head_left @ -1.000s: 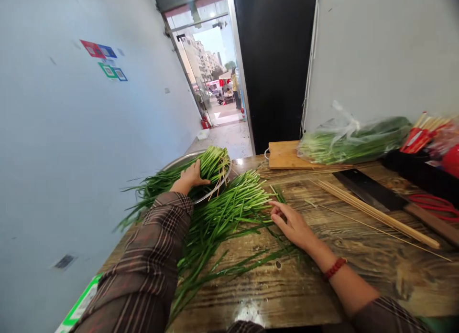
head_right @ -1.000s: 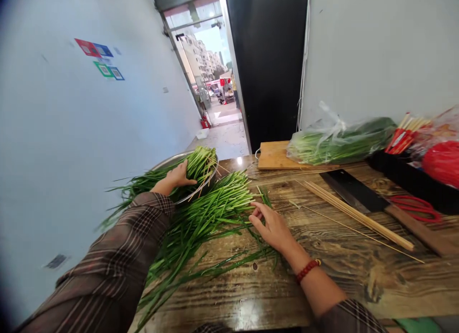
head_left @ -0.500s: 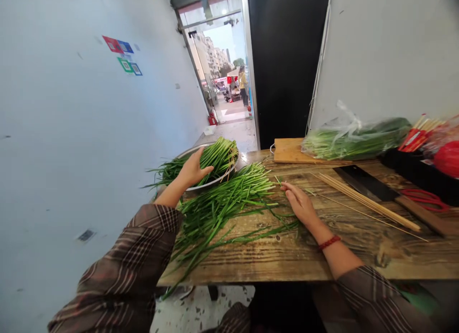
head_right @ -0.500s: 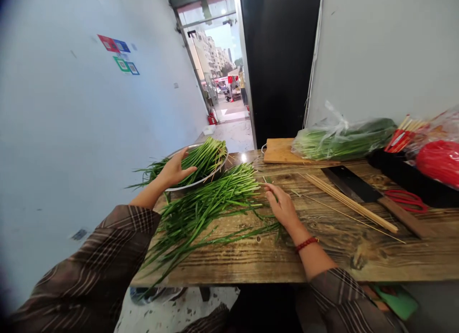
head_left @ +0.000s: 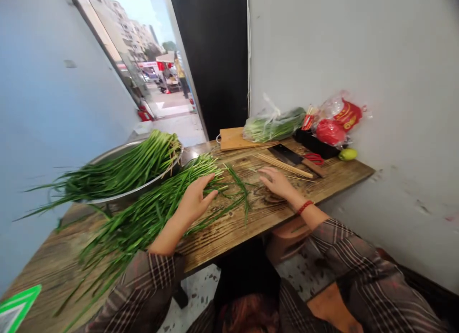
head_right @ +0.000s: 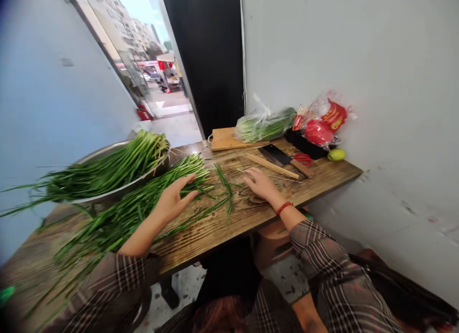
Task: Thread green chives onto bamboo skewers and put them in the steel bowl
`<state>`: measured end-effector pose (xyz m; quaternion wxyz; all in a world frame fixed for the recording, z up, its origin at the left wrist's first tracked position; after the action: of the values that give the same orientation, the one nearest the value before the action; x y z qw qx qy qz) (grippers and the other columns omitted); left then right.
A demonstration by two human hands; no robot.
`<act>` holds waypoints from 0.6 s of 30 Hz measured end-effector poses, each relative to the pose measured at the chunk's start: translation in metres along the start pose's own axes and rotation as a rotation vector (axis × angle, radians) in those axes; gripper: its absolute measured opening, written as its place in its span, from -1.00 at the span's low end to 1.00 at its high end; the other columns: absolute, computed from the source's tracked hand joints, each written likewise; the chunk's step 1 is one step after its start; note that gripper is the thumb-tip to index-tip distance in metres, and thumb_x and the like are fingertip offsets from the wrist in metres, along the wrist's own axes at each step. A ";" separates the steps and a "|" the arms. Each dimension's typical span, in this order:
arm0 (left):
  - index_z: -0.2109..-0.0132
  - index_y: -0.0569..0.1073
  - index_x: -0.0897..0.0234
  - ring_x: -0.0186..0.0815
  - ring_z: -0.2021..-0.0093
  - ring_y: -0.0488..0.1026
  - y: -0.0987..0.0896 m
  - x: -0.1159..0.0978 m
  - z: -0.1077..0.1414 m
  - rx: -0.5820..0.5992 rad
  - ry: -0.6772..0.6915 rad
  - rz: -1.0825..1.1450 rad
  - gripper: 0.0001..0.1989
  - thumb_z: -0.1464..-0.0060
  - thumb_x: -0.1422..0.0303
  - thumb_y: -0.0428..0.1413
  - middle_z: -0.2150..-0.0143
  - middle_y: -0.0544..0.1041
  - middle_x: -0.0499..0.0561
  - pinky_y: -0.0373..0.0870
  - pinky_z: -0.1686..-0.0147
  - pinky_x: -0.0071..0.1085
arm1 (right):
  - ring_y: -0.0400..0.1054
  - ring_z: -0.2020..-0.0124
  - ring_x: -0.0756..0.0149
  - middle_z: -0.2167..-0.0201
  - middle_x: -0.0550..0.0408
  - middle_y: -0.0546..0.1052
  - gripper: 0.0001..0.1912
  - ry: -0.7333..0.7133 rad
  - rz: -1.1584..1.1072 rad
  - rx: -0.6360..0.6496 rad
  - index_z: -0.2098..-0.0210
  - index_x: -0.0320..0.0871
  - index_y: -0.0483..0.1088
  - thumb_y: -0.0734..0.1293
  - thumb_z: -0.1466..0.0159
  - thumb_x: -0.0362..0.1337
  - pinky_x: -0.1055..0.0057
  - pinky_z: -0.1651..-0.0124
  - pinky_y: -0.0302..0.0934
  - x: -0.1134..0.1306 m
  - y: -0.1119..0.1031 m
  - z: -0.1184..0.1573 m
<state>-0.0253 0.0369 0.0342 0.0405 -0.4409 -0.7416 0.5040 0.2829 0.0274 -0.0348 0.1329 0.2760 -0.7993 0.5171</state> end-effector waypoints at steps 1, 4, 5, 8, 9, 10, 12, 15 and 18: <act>-0.17 0.37 0.33 -0.11 -0.12 0.44 0.009 -0.002 -0.002 0.013 0.018 0.020 -0.53 -0.15 0.24 0.10 -0.12 0.49 0.20 0.35 -0.16 -0.10 | 0.34 -0.12 0.21 -0.08 -0.05 0.48 -0.63 0.027 0.026 -0.013 -0.07 -0.12 0.43 0.20 -0.34 -0.19 0.22 -0.20 0.19 -0.011 -0.010 0.002; -0.12 0.42 0.34 -0.13 -0.03 0.49 0.035 -0.002 -0.010 0.018 0.018 0.081 -0.59 -0.14 0.30 0.10 -0.05 0.53 0.20 0.41 -0.09 -0.12 | 0.43 0.06 0.18 0.01 -0.10 0.52 -0.65 0.127 0.108 -0.030 -0.03 -0.17 0.45 0.18 -0.33 -0.28 0.20 -0.06 0.27 -0.038 -0.030 0.002; -0.10 0.43 0.33 -0.15 0.00 0.51 0.042 0.000 -0.013 0.000 0.007 0.100 -0.61 -0.13 0.33 0.10 -0.01 0.55 0.19 0.43 -0.07 -0.13 | 0.45 0.13 0.20 0.04 -0.10 0.53 -0.67 0.149 0.131 -0.018 -0.01 -0.18 0.46 0.19 -0.32 -0.29 0.22 -0.01 0.29 -0.044 -0.032 0.000; -0.04 0.48 0.31 -0.20 0.11 0.54 0.056 0.010 -0.016 -0.097 -0.033 0.149 -0.68 -0.13 0.38 0.09 0.12 0.60 0.13 0.47 0.02 -0.18 | 0.44 0.17 0.25 0.11 -0.03 0.56 -0.72 0.179 0.183 0.046 0.04 -0.14 0.47 0.27 -0.27 -0.30 0.32 0.05 0.27 -0.050 -0.024 -0.009; -0.02 0.49 0.30 -0.22 0.15 0.55 0.057 0.014 -0.015 -0.135 -0.048 0.163 -0.70 -0.13 0.38 0.08 0.15 0.61 0.11 0.48 0.05 -0.21 | 0.44 0.18 0.26 0.14 -0.01 0.56 -0.74 0.187 0.198 0.065 0.07 -0.13 0.47 0.30 -0.25 -0.29 0.35 0.06 0.26 -0.050 -0.019 -0.013; 0.00 0.49 0.29 -0.24 0.18 0.55 0.056 0.018 -0.014 -0.172 -0.064 0.174 -0.71 -0.14 0.38 0.08 0.18 0.61 0.09 0.49 0.08 -0.24 | 0.43 0.19 0.27 0.17 0.01 0.56 -0.76 0.198 0.214 0.081 0.10 -0.13 0.47 0.32 -0.24 -0.28 0.37 0.08 0.25 -0.049 -0.013 -0.015; 0.03 0.51 0.28 -0.27 0.23 0.54 0.050 0.025 -0.010 -0.241 -0.096 0.182 -0.74 -0.16 0.36 0.07 0.21 0.61 0.07 0.50 0.13 -0.29 | 0.41 0.23 0.27 0.26 0.02 0.55 -0.85 0.226 0.243 0.103 0.21 -0.13 0.47 0.34 -0.23 -0.26 0.38 0.12 0.23 -0.048 -0.002 -0.020; 0.08 0.52 0.28 -0.28 0.22 0.54 0.037 0.029 -0.006 -0.328 -0.135 0.163 -0.77 -0.19 0.34 0.05 0.21 0.61 0.07 0.48 0.12 -0.31 | 0.38 0.26 0.26 0.33 0.01 0.51 -0.89 0.253 0.270 0.122 0.36 -0.14 0.43 0.29 -0.26 -0.28 0.38 0.15 0.19 -0.045 0.010 -0.022; 0.11 0.54 0.30 -0.27 0.19 0.52 0.033 0.026 -0.004 -0.338 -0.139 0.154 -0.79 -0.21 0.37 0.03 0.19 0.60 0.08 0.47 0.12 -0.31 | 0.37 0.26 0.22 0.33 -0.04 0.51 -0.85 0.253 0.270 0.115 0.38 -0.16 0.40 0.23 -0.29 -0.29 0.35 0.14 0.18 -0.043 0.010 -0.021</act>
<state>-0.0188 0.0614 0.0001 -0.1242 -0.4608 -0.7808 0.4032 0.3103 0.0626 -0.0547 0.1459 0.1060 -0.7751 0.6056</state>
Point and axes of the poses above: each hand's wrist, its own z-axis away from the middle knuckle, its own y-axis out of the palm, x = y × z, the point moved 3 cm from there along -z, towards the middle knuckle
